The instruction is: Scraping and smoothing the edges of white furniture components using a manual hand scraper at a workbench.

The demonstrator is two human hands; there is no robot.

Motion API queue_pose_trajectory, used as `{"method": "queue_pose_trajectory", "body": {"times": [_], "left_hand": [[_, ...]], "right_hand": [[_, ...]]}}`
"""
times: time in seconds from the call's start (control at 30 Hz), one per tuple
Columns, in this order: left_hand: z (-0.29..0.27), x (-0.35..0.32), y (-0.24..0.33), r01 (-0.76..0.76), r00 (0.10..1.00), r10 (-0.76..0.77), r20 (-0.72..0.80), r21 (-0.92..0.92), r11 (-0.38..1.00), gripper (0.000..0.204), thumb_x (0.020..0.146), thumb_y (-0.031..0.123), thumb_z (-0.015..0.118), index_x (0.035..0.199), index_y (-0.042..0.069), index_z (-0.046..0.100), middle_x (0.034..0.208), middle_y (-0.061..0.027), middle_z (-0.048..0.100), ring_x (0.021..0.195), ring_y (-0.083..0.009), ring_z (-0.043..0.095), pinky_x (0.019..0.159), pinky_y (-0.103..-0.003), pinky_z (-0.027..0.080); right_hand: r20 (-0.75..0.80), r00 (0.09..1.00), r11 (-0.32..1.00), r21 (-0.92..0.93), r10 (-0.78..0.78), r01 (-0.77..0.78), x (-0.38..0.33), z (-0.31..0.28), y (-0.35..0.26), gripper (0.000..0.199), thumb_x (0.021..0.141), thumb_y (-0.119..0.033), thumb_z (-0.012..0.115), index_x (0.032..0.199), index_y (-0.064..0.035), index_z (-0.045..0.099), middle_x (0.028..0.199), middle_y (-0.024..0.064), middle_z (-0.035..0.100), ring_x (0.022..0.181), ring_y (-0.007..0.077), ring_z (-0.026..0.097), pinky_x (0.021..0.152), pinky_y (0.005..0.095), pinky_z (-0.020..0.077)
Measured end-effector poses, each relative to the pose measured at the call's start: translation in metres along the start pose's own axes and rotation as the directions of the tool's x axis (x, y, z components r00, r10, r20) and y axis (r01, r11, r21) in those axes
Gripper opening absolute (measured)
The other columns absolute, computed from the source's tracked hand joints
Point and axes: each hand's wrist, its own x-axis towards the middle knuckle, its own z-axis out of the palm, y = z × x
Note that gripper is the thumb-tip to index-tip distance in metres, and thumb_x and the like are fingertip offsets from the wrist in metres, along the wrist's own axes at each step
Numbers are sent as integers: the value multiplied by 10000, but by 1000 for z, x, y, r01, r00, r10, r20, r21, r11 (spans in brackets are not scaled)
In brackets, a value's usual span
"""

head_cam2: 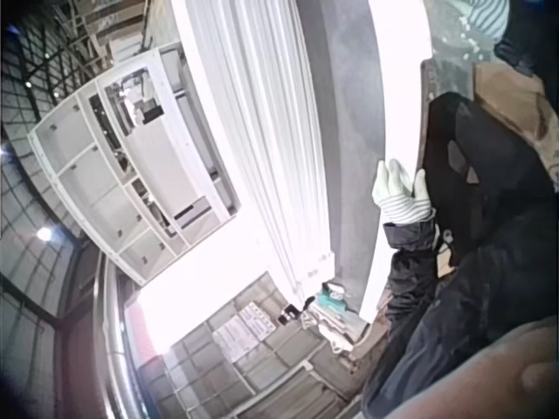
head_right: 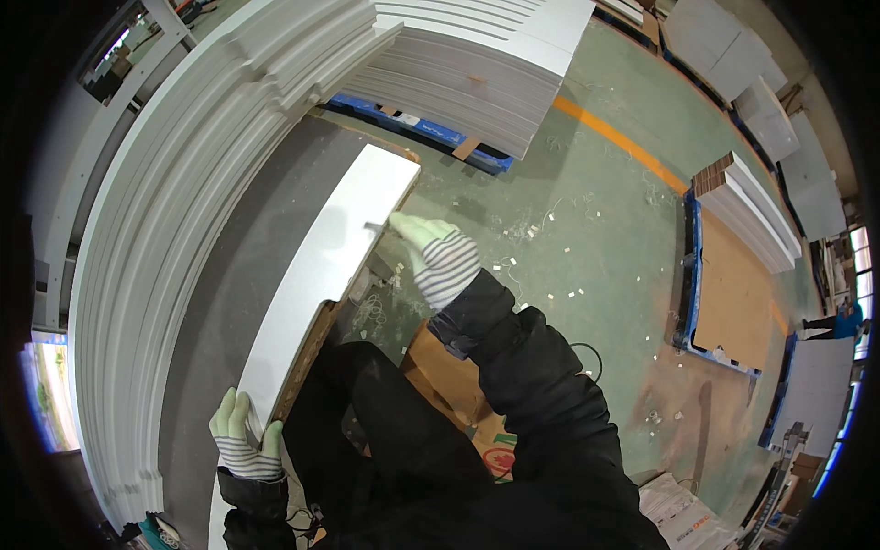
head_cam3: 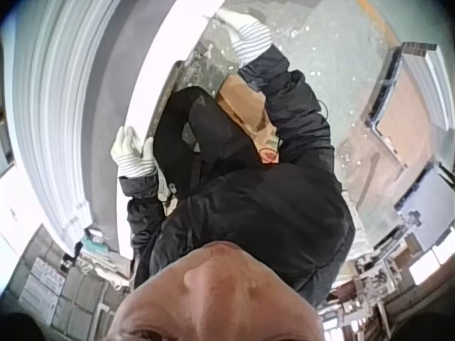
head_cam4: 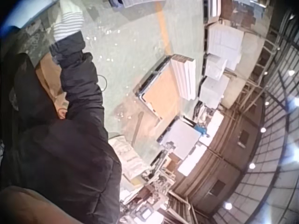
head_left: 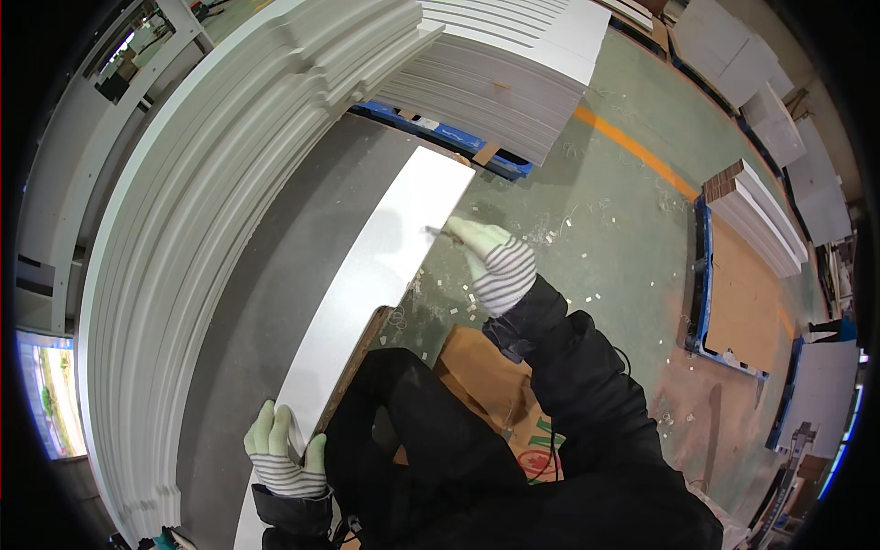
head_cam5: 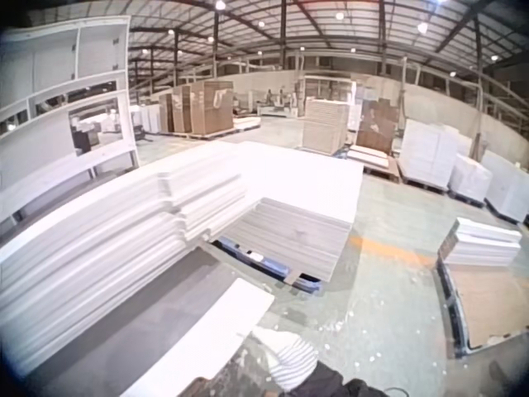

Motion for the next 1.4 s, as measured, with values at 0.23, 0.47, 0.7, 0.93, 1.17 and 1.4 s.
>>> {"method": "queue_pose_trajectory", "body": {"times": [0.23,0.47,0.7,0.93,1.17,1.4], "left_hand": [[1,1,0,8,1000,-8,-17,-12,1000,709,677,96,782,1323,48,495,1318,-210,503,1135,-378,504,976,-463,420],[2,3,2,21,1000,-21,-22,-5,1000,690,658,97,789,1290,32,521,1304,-215,514,1118,-382,508,967,-459,418],[1,2,-2,26,999,-25,-34,10,1000,695,641,145,822,1263,23,537,1259,-230,540,1080,-393,529,944,-469,428],[0,5,3,24,999,-25,-43,-15,1000,708,630,151,832,1266,42,541,1249,-231,544,1062,-394,538,922,-472,443],[1,-1,-4,22,998,-23,-60,-27,999,688,654,130,816,1277,49,534,1286,-198,536,1105,-373,521,948,-448,440],[-4,0,1,53,999,-53,1,-41,998,646,693,129,793,1280,46,536,1317,-204,514,1150,-382,507,983,-453,422]], "right_hand": [[-206,959,974,155,195,-165,11,-6,-17,359,859,6,520,1192,-91,612,1017,171,680,898,306,675,785,364,541],[69,997,995,-99,-21,28,-52,18,-45,315,841,-9,545,1147,1,620,1012,182,689,893,301,682,769,395,543],[-93,996,997,-76,-17,10,-38,24,-62,289,840,-6,514,1113,-51,597,843,180,646,719,354,633,659,397,521],[64,971,943,231,231,-240,-23,11,-46,303,890,-61,507,1175,-57,607,879,144,678,733,244,659,678,316,539],[279,957,990,85,83,-110,-55,16,-121,280,878,-7,513,1138,-29,615,920,193,660,849,354,652,763,395,528],[199,979,993,118,-37,13,-95,52,-134,297,887,-44,596,1184,-37,580,964,184,682,881,328,673,780,355,550]]}}
